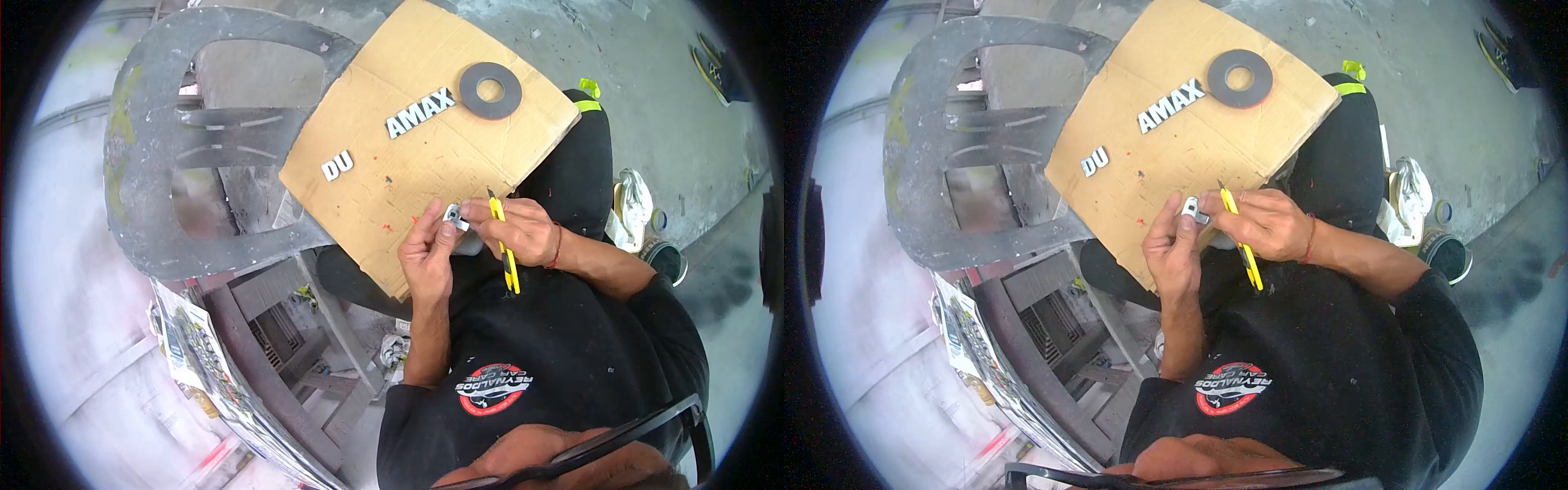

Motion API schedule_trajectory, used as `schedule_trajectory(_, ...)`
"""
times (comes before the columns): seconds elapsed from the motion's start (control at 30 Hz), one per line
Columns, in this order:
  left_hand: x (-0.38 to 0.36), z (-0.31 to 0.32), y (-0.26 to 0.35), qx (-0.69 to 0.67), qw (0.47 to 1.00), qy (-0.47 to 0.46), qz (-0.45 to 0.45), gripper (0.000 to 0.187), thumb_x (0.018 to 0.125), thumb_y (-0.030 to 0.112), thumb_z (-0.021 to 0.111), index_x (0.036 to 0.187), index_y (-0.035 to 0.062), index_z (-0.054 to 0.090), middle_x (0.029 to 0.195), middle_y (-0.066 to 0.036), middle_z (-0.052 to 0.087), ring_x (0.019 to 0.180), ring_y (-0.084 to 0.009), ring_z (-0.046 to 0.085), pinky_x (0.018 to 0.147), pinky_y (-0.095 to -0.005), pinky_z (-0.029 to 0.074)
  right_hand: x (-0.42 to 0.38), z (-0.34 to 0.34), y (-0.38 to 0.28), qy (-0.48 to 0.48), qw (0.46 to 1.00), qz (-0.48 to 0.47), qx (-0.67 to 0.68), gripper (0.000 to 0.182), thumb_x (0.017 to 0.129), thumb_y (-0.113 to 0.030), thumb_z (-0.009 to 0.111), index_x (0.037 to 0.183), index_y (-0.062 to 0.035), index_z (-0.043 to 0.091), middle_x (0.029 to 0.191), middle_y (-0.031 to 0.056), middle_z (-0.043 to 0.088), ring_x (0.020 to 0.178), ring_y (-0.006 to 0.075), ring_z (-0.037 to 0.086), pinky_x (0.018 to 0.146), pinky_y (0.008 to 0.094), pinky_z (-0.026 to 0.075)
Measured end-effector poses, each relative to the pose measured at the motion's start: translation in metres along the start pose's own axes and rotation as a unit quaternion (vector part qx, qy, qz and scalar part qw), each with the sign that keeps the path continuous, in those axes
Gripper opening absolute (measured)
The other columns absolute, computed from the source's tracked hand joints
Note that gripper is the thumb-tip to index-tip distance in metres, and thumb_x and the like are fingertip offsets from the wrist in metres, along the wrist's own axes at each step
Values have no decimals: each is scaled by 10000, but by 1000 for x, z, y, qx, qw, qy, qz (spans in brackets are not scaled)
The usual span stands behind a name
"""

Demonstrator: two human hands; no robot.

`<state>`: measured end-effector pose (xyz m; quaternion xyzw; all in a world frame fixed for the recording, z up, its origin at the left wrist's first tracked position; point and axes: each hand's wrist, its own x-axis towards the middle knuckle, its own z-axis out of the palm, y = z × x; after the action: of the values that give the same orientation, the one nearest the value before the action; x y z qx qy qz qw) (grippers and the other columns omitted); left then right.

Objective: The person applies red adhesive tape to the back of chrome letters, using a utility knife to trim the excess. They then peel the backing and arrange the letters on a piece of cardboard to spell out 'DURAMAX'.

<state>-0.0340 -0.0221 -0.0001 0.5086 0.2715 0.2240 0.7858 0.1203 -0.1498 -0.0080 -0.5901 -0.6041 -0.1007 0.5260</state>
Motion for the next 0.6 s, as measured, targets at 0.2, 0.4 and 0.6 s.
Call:
schedule_trajectory(0.2, 4, -5, -1, -42, 999, 1, 19, 374, 1013, -10, 663, 1377, -62, 596, 1210, -165, 720, 1068, -205, 707, 988, -364, 568, -8, 12, -4, 2, 998, 55, 19, 394, 790, 31, 766, 1149, 49, 603, 1194, 242, 727, 1031, 356, 763, 834, 413, 638)
schedule_trajectory(0.4, 13, -9, -2, -59, 998, -2, 28, 328, 1019, 19, 668, 1339, -40, 624, 1190, -128, 714, 1092, -194, 681, 976, -361, 570, -2, 19, 0, 49, 998, 40, 23, 284, 781, 132, 785, 924, 43, 558, 1123, 235, 734, 996, 375, 772, 785, 410, 659)
schedule_trajectory(0.6, 18, 10, 15, -83, 993, 1, -83, 260, 1058, 116, 647, 1254, -52, 672, 1125, -92, 719, 1052, -164, 683, 975, -327, 573, 1, 11, 5, 38, 999, 30, 17, 250, 803, 120, 765, 962, 56, 583, 1129, 227, 727, 1036, 367, 762, 816, 429, 651)
